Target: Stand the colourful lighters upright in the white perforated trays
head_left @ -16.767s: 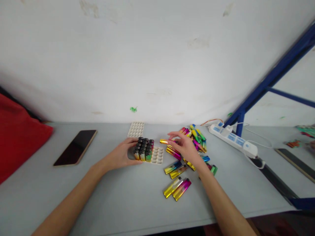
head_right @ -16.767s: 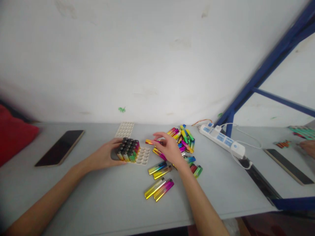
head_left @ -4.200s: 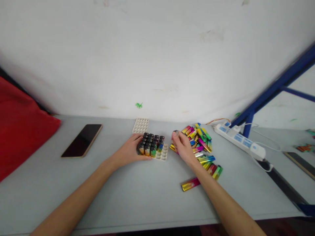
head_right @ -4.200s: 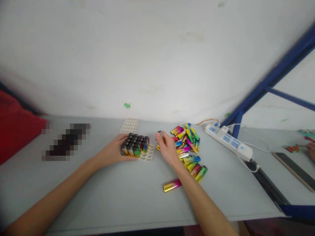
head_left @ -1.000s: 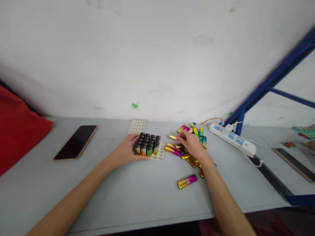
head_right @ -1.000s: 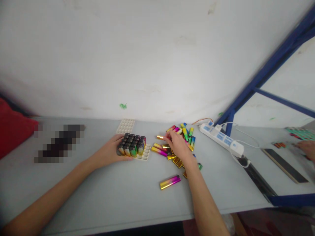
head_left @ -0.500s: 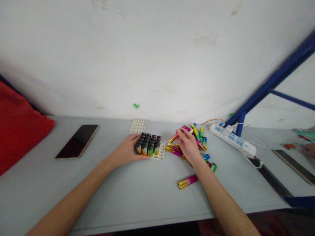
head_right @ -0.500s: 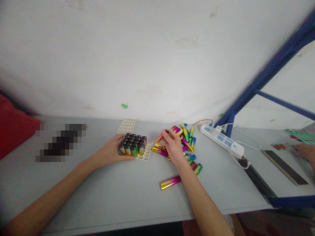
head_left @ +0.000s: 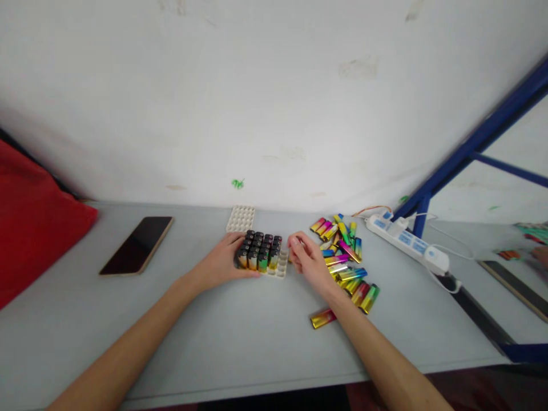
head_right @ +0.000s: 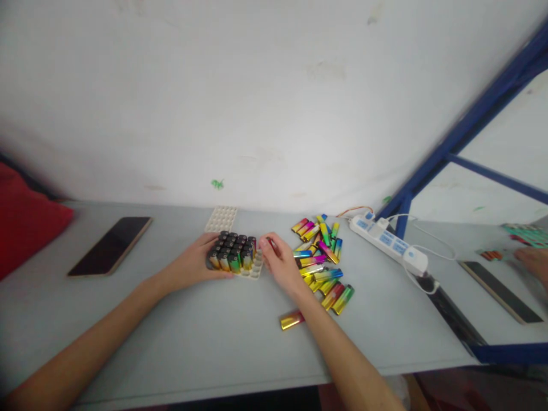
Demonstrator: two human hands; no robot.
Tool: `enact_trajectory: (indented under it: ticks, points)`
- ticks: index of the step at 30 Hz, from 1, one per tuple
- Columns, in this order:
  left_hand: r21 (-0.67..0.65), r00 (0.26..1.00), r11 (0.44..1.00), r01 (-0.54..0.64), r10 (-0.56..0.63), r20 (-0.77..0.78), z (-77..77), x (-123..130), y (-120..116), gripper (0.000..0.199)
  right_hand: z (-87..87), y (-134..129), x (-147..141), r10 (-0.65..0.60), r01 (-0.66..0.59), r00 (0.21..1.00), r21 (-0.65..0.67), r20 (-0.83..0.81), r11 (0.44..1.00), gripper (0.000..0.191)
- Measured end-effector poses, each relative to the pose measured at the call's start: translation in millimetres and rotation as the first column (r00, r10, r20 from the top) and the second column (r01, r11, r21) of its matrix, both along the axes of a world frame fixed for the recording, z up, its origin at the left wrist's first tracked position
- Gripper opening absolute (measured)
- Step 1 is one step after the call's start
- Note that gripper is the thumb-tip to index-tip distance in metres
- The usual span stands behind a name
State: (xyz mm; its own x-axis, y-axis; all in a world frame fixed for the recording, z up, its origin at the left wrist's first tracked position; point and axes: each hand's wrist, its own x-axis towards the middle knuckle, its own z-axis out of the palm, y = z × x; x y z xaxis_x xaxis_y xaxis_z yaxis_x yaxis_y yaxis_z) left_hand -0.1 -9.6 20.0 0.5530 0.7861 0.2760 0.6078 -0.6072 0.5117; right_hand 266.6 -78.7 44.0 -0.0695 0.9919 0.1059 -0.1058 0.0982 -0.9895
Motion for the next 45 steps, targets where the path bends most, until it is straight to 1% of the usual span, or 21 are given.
enact_trajectory:
  ticks: [2, 4, 7, 9, 12, 14, 17, 20, 24, 27, 29, 30, 31, 33, 36, 40, 45]
  points:
    - [-0.007, 1.0, 1.0, 0.005, -0.005, 0.001, 0.6, 0, -1, 0.083, -3.0, -1, -1, -0.092, 0.084, 0.988, 0.067, 0.126, 0.994, 0.068]
    - [-0.01, 1.0, 1.0, 0.012, -0.012, 0.007, 0.6, 0, 0, 0.083, -6.4, 0, 0, -0.173, 0.147, 0.952, 0.118, 0.253, 0.982, 0.069]
    - [-0.011, 1.0, 1.0, 0.016, -0.015, 0.022, -0.7, -1, 1, 0.085, -10.6, 1, 4, -0.241, 0.196, 0.885, 0.151, 0.398, 0.969, 0.062]
    - [-0.013, 0.999, 1.0, 0.019, -0.018, 0.03, -1.4, -1, 2, 0.085, -12.3, 3, 6, -0.276, 0.224, 0.855, 0.167, 0.44, 0.96, 0.055]
    - [-0.017, 0.999, 1.0, 0.014, -0.014, 0.032, -0.5, 0, 1, 0.085, -13.5, 5, 6, -0.307, 0.245, 0.829, 0.191, 0.467, 0.951, 0.049]
    - [-0.028, 0.999, 1.0, 0.008, -0.007, 0.034, 1.0, 0, 0, 0.084, -13.4, 6, 5, -0.313, 0.245, 0.821, 0.201, 0.478, 0.949, 0.048]
    - [-0.042, 0.999, 0.999, 0.013, -0.011, 0.049, 2.2, 1, 0, 0.084, -11.5, 5, 2, -0.32, 0.235, 0.813, 0.229, 0.487, 0.945, 0.053]
    - [-0.038, 0.998, 0.999, 0.018, -0.016, 0.053, 1.5, 0, 0, 0.084, -8.1, 1, 1, -0.288, 0.18, 0.816, 0.253, 0.502, 0.95, 0.051]
    - [-0.026, 0.999, 1.0, 0.015, -0.014, 0.05, 0.3, 0, 1, 0.085, -3.4, -3, 1, -0.208, 0.032, 0.807, 0.311, 0.552, 0.95, 0.041]
    - [-0.032, 0.999, 0.999, 0.016, -0.015, 0.048, 0.4, 0, 0, 0.085, -0.2, -5, 3, -0.21, -0.063, 0.786, 0.413, 0.582, 0.909, 0.042]
    - [-0.04, 0.999, 0.999, 0.014, -0.012, 0.044, 0.3, 0, 0, 0.085, 1.4, -5, 6, -0.245, -0.083, 0.769, 0.472, 0.591, 0.878, 0.045]
    - [-0.042, 0.999, 0.999, 0.012, -0.01, 0.044, 0.0, 0, 0, 0.085, 1.7, -5, 8, -0.256, -0.086, 0.758, 0.481, 0.599, 0.872, 0.046]
    - [-0.043, 0.999, 0.999, 0.011, -0.009, 0.046, -0.4, 0, 0, 0.086, 1.8, -5, 9, -0.254, -0.09, 0.749, 0.473, 0.612, 0.877, 0.046]
    - [-0.041, 0.999, 0.999, 0.012, -0.01, 0.053, -1.5, -1, 0, 0.086, 1.1, -6, 12, -0.217, -0.098, 0.739, 0.42, 0.638, 0.902, 0.045]
    - [-0.04, 0.998, 0.999, 0.019, -0.016, 0.06, -2.0, -1, 1, 0.086, 0.1, -7, 13, -0.142, -0.122, 0.753, 0.349, 0.642, 0.929, 0.042]
    - [-0.053, 0.998, 0.998, 0.029, -0.026, 0.051, 0.5, 0, 1, 0.082, 2.1, -7, 13, -0.044, -0.211, 0.766, 0.316, 0.641, 0.925, 0.039]
    - [-0.054, 0.999, 0.998, 0.016, -0.014, 0.038, 1.8, 1, 0, 0.085, 3.8, -5, 16, 0.027, -0.299, 0.735, 0.288, 0.677, 0.91, 0.042]
